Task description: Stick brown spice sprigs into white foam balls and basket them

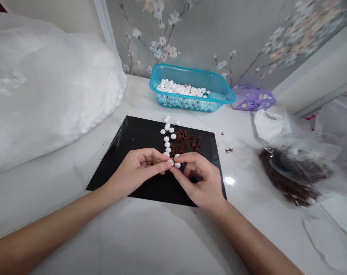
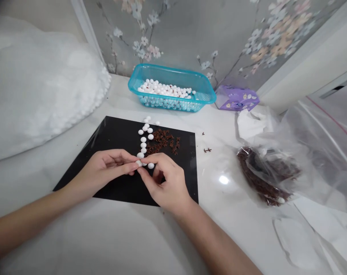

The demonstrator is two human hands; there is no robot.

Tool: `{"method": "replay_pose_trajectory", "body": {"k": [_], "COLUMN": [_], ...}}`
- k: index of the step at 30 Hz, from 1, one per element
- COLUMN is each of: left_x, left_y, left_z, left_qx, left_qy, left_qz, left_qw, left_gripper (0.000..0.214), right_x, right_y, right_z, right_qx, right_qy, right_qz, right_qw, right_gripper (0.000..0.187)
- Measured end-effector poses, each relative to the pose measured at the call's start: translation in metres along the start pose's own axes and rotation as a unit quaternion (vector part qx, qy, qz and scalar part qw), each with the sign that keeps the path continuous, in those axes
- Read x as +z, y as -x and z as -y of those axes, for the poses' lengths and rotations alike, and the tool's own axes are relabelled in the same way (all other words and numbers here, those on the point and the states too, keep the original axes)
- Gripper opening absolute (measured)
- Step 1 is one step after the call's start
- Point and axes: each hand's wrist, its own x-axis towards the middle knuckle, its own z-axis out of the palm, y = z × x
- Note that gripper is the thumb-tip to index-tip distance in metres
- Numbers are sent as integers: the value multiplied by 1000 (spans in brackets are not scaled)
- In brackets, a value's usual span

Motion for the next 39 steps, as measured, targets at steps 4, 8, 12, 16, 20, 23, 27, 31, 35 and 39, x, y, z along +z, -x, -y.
{"method": "replay_pose_trajectory", "body": {"k": [4,8,12,16,20,23,27,31,35,39], "left_x": [-1,-1,0,1,1,0,0,1,2,1], "left_y": [0,-1,0,0,1,2,1,1,0,0], "left_z": [0,0,0,0,1,1,1,1,1,2], "left_qx": [-1,-1,-9,-23,-16,-13,-11,-9,-8,9], "left_qy": [-14,-13,9,23,13,2,-8,-13,-2,7], "left_qz": [1,4,11,17,34,40,32,26,18,11], "left_qw": [1000,1000,1000,999,999,999,999,1000,1000,1000], "left_gripper": [18,18,19,20,18,18,18,19,18,17], "right_x": [0,0,0,-1,-2,-2,-2,-2,-1,0], "right_y": [-1,-1,0,0,-4,-5,-5,-6,-7,-3], "right_z": [0,-1,1,3,1,0,1,0,0,2], "right_qx": [-22,-17,32,111,164,174,158,153,166,106], "right_qy": [-1,-11,-36,-117,-181,-200,-217,-202,-149,-31], "right_qz": [-8,-1,14,20,13,20,9,-36,-39,-32], "right_qw": [1000,1000,999,987,970,964,963,967,974,993], "right_gripper": [11,10,13,8,10,10,9,8,9,2]}}
